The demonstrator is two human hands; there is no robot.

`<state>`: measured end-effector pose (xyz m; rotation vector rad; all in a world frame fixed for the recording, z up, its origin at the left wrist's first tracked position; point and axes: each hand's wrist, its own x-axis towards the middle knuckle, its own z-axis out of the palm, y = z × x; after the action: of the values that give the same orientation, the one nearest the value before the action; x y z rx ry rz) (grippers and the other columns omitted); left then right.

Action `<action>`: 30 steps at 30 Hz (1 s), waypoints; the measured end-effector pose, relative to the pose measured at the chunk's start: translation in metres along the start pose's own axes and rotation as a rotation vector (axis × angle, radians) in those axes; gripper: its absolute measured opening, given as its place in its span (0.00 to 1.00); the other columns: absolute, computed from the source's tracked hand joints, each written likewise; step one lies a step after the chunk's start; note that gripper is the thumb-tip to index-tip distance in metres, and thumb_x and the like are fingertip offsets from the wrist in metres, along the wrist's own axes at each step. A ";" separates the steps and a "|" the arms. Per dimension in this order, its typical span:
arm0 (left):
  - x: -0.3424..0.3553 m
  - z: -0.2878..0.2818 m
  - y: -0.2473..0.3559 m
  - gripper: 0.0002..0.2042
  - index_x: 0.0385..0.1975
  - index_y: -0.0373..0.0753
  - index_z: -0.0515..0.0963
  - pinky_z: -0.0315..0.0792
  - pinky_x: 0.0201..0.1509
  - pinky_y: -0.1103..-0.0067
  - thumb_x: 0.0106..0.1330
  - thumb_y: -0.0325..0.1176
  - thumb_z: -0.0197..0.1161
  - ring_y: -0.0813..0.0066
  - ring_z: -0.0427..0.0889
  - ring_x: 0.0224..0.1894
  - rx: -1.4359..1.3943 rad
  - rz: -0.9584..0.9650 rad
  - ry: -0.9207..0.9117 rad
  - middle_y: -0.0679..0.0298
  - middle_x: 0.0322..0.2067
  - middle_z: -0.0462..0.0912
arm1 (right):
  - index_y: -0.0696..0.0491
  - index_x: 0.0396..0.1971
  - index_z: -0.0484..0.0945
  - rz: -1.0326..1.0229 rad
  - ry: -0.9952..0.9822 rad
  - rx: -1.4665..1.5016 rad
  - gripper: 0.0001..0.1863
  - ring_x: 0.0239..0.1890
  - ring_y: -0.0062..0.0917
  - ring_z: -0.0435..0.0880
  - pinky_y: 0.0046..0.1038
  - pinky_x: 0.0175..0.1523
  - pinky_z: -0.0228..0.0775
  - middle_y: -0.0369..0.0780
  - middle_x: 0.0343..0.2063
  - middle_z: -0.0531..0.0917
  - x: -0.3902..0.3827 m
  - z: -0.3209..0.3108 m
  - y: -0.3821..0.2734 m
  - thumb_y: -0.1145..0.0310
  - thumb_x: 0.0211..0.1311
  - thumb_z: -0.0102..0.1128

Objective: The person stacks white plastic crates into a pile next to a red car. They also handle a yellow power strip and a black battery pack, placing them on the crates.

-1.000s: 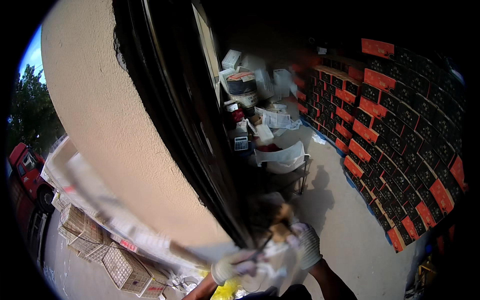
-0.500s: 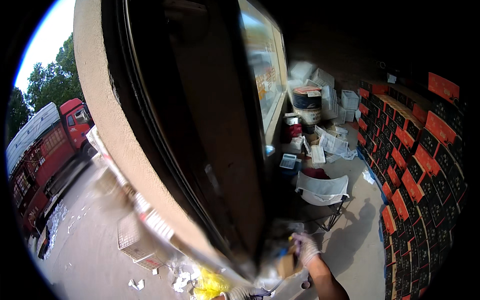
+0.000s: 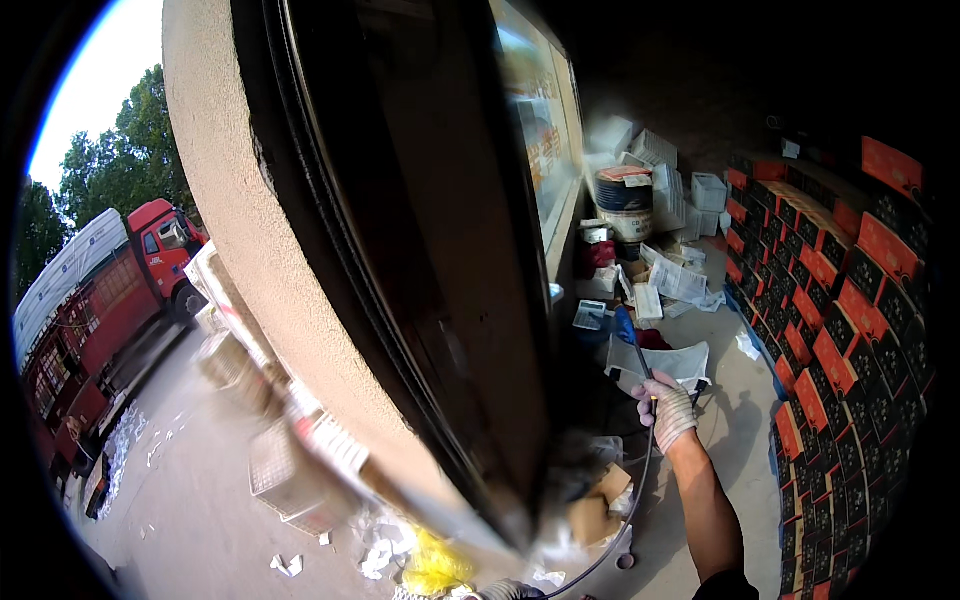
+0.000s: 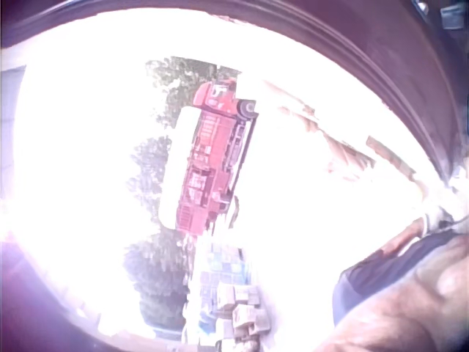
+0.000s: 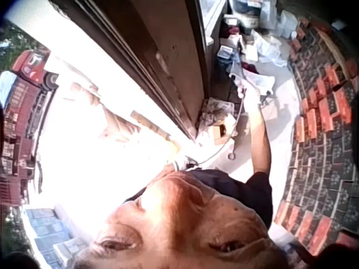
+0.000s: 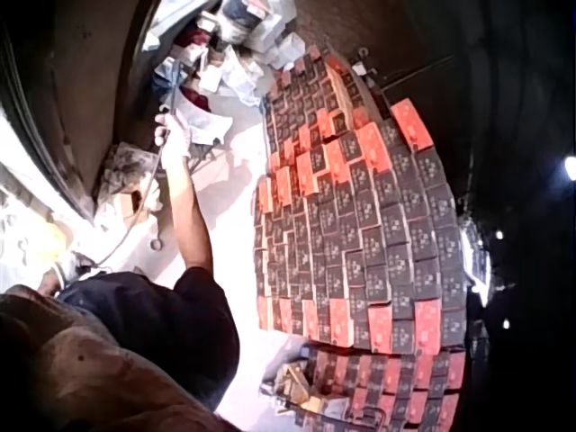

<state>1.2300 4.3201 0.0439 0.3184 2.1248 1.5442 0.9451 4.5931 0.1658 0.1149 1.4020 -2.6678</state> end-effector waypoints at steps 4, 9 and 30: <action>-0.011 -0.010 -0.012 0.13 0.50 0.38 0.80 0.76 0.47 0.77 0.67 0.26 0.60 0.70 0.83 0.42 0.109 0.032 -0.007 0.60 0.42 0.85 | 0.56 0.60 0.67 -0.179 -0.095 -0.254 0.22 0.12 0.13 0.68 0.16 0.16 0.56 0.38 0.24 0.79 -0.024 0.051 -0.028 0.70 0.66 0.53; -0.029 -0.010 -0.034 0.13 0.50 0.38 0.80 0.76 0.48 0.76 0.67 0.28 0.61 0.67 0.83 0.42 0.615 0.016 -0.084 0.59 0.42 0.86 | 0.59 0.61 0.66 -0.259 -0.258 -0.576 0.22 0.12 0.13 0.68 0.15 0.15 0.55 0.36 0.23 0.77 -0.068 0.107 -0.037 0.69 0.68 0.50; 0.052 -0.087 -0.059 0.11 0.45 0.38 0.82 0.76 0.42 0.73 0.64 0.30 0.65 0.57 0.83 0.36 0.369 0.184 0.588 0.54 0.35 0.85 | 0.50 0.56 0.69 -0.488 -0.579 -0.311 0.22 0.11 0.15 0.72 0.14 0.11 0.55 0.38 0.21 0.79 0.021 0.246 -0.199 0.54 0.69 0.54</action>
<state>1.1462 4.2531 -0.0035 0.1997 2.9239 1.4591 0.8934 4.5008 0.4649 -1.0581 1.7459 -2.4288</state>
